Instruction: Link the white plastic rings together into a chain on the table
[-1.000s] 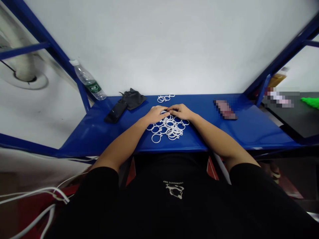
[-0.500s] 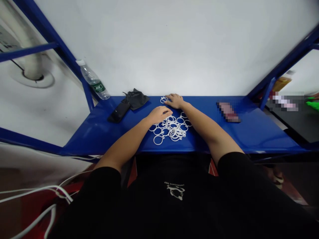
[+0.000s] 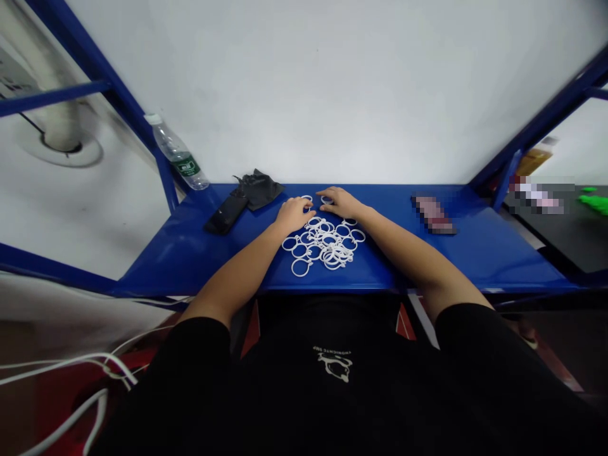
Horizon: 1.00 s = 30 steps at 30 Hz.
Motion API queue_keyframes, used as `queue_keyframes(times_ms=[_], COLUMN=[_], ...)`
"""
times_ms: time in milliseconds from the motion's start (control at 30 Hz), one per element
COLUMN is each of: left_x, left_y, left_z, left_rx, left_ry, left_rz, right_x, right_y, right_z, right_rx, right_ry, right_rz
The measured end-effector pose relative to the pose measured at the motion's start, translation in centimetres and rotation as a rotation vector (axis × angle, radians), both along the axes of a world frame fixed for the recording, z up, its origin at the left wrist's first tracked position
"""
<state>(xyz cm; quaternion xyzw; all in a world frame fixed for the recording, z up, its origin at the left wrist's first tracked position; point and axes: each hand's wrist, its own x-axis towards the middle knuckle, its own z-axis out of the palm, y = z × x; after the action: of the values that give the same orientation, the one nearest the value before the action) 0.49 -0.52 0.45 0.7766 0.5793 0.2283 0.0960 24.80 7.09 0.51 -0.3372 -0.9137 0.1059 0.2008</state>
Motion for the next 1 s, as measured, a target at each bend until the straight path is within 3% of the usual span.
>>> queue_keyframes(times_ms=[233,433,600,767,1000], left_x=[0.0,0.2,0.3,0.5,0.7], left_y=[-0.2,0.1,0.0,-0.3,-0.6], left_z=[0.6,-0.2,-0.5,0.1,0.7], left_rx=[-0.029,0.048,0.091,0.095,0.149], left_ry=[-0.002,0.087,0.053,-0.105,-0.185], left_rz=[0.052,0.011,-0.016,0.006,-0.030], right_x=[2.5,4.5,5.0,4.9,4.5], right_y=[-3.1,-6.4,-6.0,-5.6,-6.3], right_z=[1.5,1.0,0.4,0.4,0.5], right_rx=[-0.066,0.035,0.081,0.025,0.070], right_ry=[0.334,0.316,0.299,0.316,0.271], right_rz=[-0.102,-0.295,-0.443,-0.441,-0.453])
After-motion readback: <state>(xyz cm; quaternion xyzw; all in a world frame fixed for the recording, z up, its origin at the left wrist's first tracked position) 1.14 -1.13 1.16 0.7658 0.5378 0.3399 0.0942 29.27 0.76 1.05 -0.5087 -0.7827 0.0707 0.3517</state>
